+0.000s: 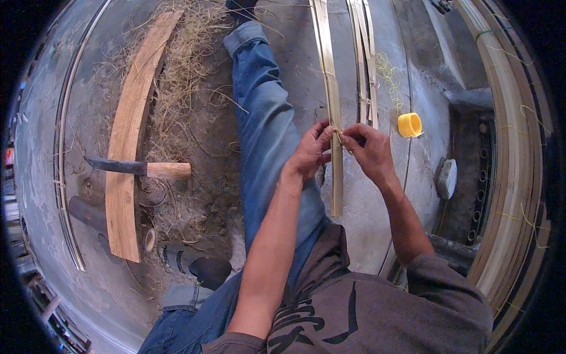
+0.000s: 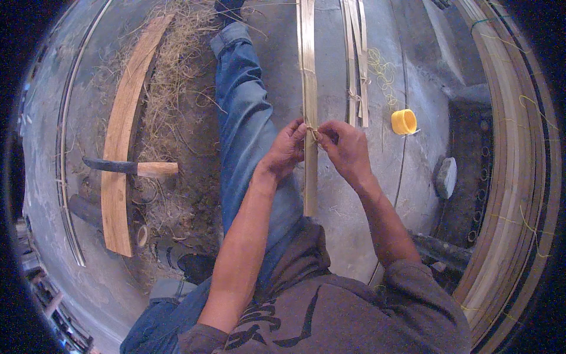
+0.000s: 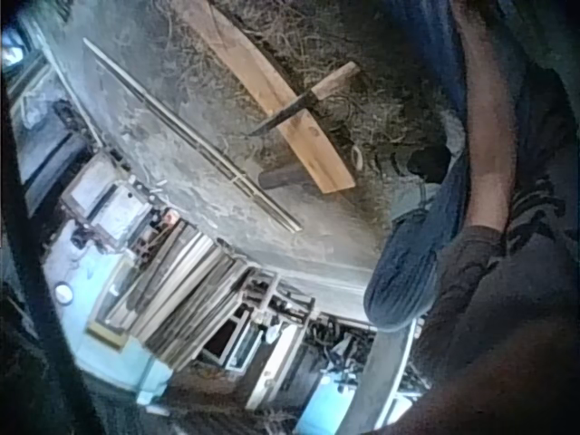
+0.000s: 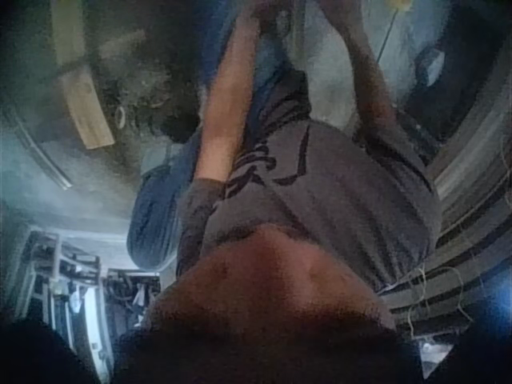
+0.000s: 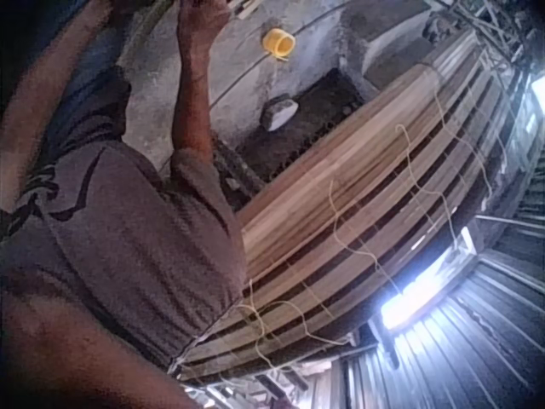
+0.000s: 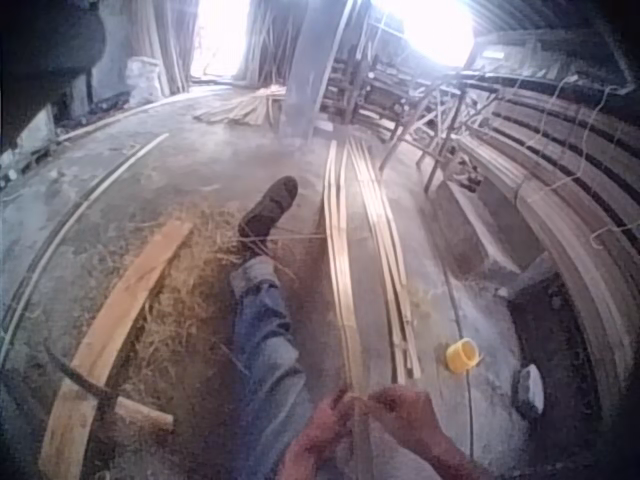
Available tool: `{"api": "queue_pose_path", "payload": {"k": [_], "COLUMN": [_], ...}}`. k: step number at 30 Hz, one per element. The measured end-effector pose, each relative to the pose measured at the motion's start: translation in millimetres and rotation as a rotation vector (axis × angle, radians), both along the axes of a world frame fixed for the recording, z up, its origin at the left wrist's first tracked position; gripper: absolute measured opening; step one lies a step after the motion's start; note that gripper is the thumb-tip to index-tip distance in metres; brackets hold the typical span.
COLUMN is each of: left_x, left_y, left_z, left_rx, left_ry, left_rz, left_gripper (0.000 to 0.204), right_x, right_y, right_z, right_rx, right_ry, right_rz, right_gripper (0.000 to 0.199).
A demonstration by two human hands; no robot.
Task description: The person sits on the floor and uses a curved blade to shave thin strips from a wooden plank, producing long flexible slivers. The person then ties the slivers together with string.
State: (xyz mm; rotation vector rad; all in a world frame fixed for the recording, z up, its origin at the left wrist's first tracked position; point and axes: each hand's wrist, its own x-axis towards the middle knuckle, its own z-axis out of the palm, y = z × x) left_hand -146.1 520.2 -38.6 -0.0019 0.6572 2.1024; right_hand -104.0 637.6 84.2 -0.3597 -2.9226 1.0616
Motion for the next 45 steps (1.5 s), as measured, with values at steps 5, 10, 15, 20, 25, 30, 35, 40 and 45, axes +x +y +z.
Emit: {"api": "queue_pose_path", "payload": {"k": [5,10,15,20,25,30,35,40,45], "left_x": [0,-1,-1,-1,-2,-1,0,-1,-5], "left_y": [0,-4,-4,-5,-3,-3,-3,-5,-6], "left_z": [-1,8,8,8,0,8,5,4,8], "left_rx": [-0.011,-0.042,0.002,-0.034,-0.015,0.004,0.006,0.034,-0.183], "left_ry": [0.003,0.008,-0.01,-0.013,-0.013,-0.022,-0.022,-0.004,0.052], "left_rz": [-0.009,-0.052,-0.031,-0.018,0.01,0.001,0.009,0.006,-0.075], "left_gripper": [0.045,0.046,0.044,0.042,0.042,0.041,0.04,0.04,0.037], "right_x": [-5,-9,-13,-12,-11,-7,-6,-9,-16], "right_y": [-2,10,-3,4,2,3,-1,-7,-1], "right_z": [3,-5,-11,4,24,14,10,2,-17], "right_rx": [0.007,0.122,0.287,0.09,-0.031,0.055,0.139,0.203,0.081], "right_ry": [0.004,0.037,0.044,-0.038,-0.112,-0.05,-0.002,0.026,0.02], "right_rz": [0.031,0.16,0.102,0.135,0.138,0.159,0.138,0.094,-0.102], "right_gripper": [0.01,0.009,0.01,0.015,0.017,0.015,0.01,0.01,0.023]}}
